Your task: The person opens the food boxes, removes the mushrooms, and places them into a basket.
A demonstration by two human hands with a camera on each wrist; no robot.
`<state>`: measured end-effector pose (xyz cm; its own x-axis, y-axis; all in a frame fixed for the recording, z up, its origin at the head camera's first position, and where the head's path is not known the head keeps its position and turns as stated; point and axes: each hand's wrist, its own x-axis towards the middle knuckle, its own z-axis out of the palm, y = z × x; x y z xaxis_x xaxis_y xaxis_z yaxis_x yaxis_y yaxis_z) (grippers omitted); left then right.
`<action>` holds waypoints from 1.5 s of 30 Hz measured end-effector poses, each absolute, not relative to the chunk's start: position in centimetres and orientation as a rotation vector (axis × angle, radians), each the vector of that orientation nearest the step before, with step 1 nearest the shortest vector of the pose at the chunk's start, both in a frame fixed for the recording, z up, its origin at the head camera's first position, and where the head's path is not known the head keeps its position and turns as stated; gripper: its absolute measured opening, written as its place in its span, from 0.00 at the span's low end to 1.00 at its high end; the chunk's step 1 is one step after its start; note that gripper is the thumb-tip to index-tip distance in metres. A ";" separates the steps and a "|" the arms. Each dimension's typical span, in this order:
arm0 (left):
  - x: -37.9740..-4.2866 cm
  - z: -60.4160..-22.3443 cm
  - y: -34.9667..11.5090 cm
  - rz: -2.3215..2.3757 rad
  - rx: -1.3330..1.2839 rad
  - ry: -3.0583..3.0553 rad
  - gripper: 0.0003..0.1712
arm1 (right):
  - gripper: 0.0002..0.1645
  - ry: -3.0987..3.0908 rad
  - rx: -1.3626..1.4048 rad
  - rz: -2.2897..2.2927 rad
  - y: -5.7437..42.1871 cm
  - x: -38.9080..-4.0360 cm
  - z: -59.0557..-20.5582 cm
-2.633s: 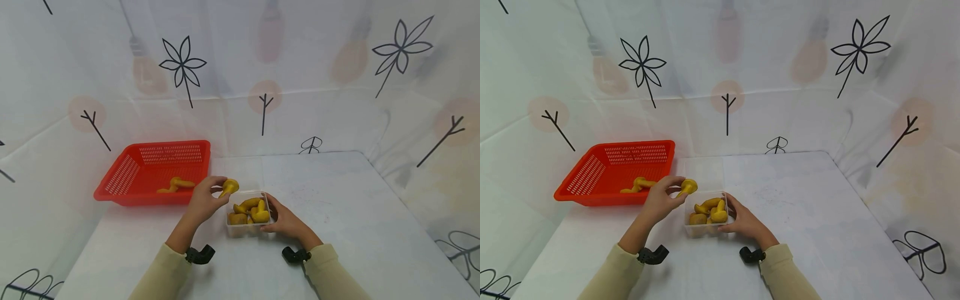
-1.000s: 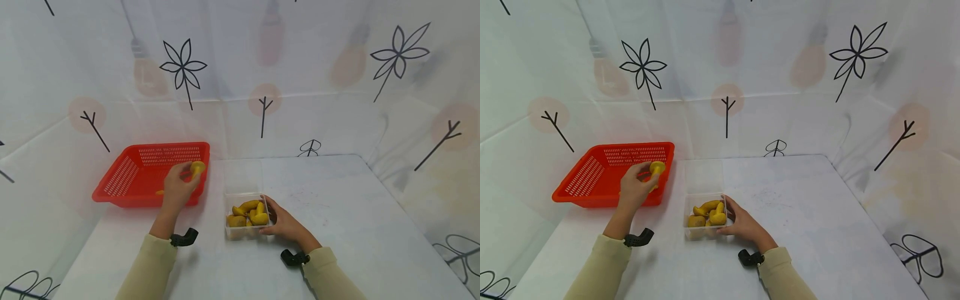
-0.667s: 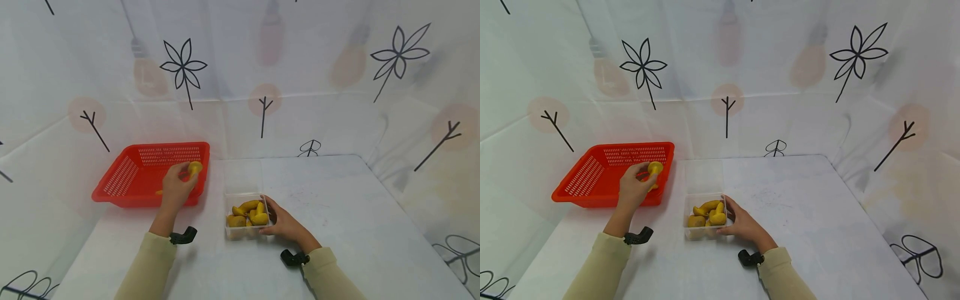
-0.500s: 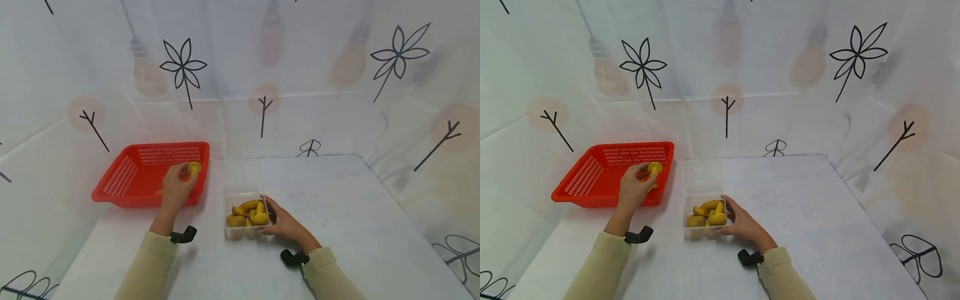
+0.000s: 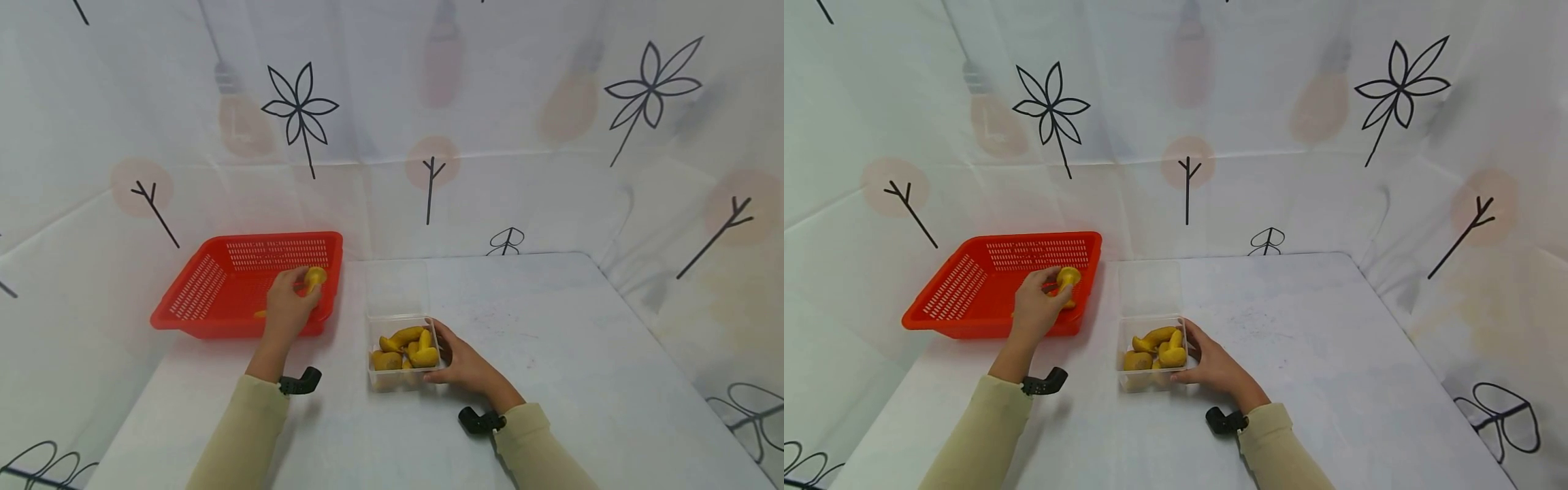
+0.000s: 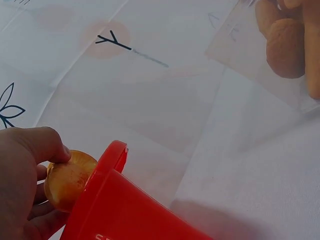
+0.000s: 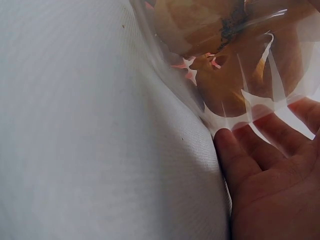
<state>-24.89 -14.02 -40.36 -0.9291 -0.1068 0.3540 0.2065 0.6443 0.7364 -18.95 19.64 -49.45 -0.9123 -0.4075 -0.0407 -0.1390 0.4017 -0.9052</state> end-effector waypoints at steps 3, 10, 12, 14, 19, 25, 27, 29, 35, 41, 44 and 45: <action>-25.0 -40.5 -14.0 -1.168 -0.072 -2.514 0.26 | 0.66 2.406 -0.479 -1.516 19.6 -19.0 -49.5; -25.3 -40.5 -14.0 -1.163 -0.041 -2.569 0.29 | 0.66 2.404 -0.500 -1.524 19.7 -19.1 -49.5; -25.2 -40.5 -13.9 -1.164 -0.038 -2.577 0.30 | 0.66 2.403 -0.502 -1.523 19.7 -19.1 -49.5; -25.1 -40.4 -13.9 -1.155 -0.035 -2.586 0.30 | 0.66 2.402 -0.497 -1.522 19.7 -19.1 -49.6; -24.8 -40.4 -13.7 -1.126 -0.041 -2.605 0.29 | 0.67 2.405 -0.487 -1.515 19.7 -19.2 -49.6; -24.2 -40.1 -13.0 -1.123 -0.107 -2.554 0.26 | 0.67 2.404 -0.490 -1.525 19.7 -19.1 -49.6; -24.0 -40.0 -12.8 -1.113 -0.137 -2.533 0.25 | 0.67 2.405 -0.490 -1.526 19.7 -19.0 -49.6; -23.7 -39.9 -12.5 -1.099 -0.163 -2.518 0.25 | 0.67 2.406 -0.490 -1.526 19.7 -19.0 -49.6; -23.2 -39.9 -11.9 -1.055 -0.181 -2.546 0.25 | 0.67 2.411 -0.494 -1.521 19.7 -19.0 -49.7; -22.5 -39.6 -11.2 -1.103 -0.146 -2.631 0.27 | 0.67 2.412 -0.497 -1.525 19.8 -19.0 -49.7; -22.3 -39.5 -10.9 -1.106 -0.158 -2.657 0.28 | 0.67 2.412 -0.495 -1.525 19.8 -19.0 -49.7; -22.2 -39.5 -10.8 -1.110 -0.168 -2.663 0.28 | 0.67 2.413 -0.497 -1.522 19.8 -19.0 -49.7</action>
<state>-22.22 -10.76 -39.54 -0.9619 0.0097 0.2731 0.2009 0.7028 0.6825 -19.01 19.77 -49.68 -0.9120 -0.4093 -0.0247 -0.1540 0.3978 -0.9045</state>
